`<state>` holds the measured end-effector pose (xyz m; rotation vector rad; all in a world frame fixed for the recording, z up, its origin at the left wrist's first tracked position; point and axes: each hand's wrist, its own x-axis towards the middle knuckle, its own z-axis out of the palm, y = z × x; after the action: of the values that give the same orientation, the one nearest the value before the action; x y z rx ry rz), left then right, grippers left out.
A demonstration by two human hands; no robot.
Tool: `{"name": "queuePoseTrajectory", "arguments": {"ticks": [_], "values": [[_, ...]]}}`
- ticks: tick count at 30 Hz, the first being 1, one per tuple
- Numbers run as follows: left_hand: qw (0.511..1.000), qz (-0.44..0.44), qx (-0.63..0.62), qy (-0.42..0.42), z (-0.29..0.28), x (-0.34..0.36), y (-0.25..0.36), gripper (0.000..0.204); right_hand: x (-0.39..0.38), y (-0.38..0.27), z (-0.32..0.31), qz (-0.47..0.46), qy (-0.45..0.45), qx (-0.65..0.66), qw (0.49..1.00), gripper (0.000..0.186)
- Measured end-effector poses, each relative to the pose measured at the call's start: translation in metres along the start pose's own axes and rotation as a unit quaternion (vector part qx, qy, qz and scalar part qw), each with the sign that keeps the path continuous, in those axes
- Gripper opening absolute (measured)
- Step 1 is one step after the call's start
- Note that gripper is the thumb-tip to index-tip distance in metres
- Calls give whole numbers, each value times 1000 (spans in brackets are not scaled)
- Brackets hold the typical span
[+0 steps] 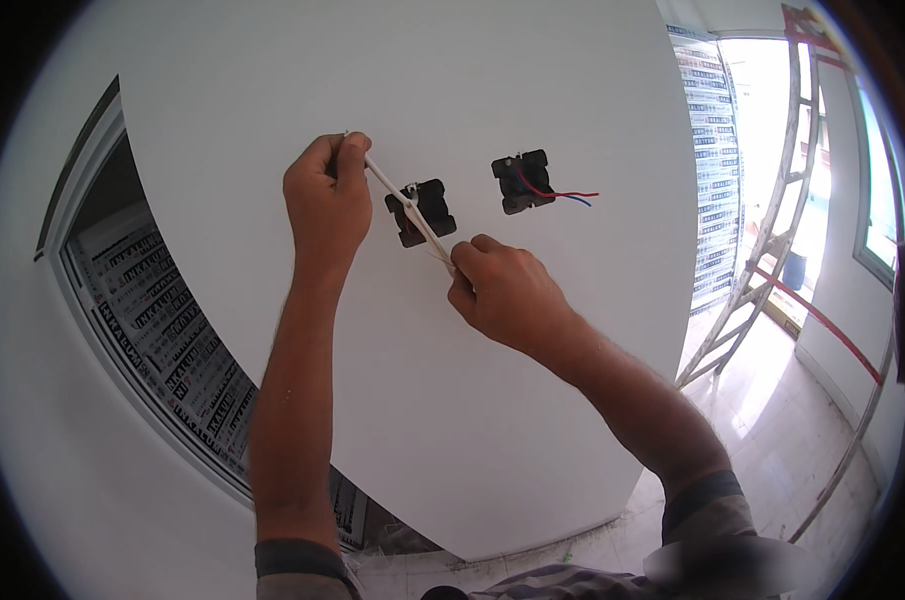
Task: The person strips and prepares electrical wires in wall boxes, then unpacks and handles new electrical outlet components. The person uses a screwdriver and utility knife to manipulate wires and tools, and later uses pliers to cut wires.
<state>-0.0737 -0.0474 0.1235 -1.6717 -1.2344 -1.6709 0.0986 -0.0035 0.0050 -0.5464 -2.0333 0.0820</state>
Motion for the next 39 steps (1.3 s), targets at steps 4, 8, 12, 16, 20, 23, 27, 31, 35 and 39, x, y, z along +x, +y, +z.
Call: {"name": "queuePoseTrajectory", "arguments": {"ticks": [4, 8, 12, 16, 20, 23, 27, 31, 35, 39], "values": [[998, 2, -16, 58, 7, 13, -7, 30, -16, 18, 14, 18, -28, -74, 997, 12], [996, 19, 7, 85, 6, 28, -6, 30, -37, 33, 22, 23, 2, -5, 1000, 10], [999, 8, 21, 41, 4, 25, 10, 32, -34, 30, 19, 87, -54, 66, 993, 19], [998, -25, -27, 48, 2, -6, 5, 31, -45, 22, 0, 192, -55, 203, 959, 26], [998, -54, 7, 5, 13, -56, 11, 33, -95, 35, -6, 320, -29, 452, 832, 16], [989, -80, 110, -55, 35, -74, 14, 35, -154, 39, 15, 459, -71, 580, 669, 17], [973, -101, 197, -65, 48, -72, 11, 33, -228, 25, 39, 553, -108, 613, 554, 15], [959, -108, 249, -77, 55, -74, 18, 32, -284, 4, 28, 560, -206, 638, 486, 38], [964, -85, 242, -77, 56, -75, 7, 29, -293, -1, -2, 471, -360, 575, 564, 68], [947, -147, 261, -119, 59, -68, 17, 26, -260, 27, -31, 339, -279, 524, 730, 75]]}}
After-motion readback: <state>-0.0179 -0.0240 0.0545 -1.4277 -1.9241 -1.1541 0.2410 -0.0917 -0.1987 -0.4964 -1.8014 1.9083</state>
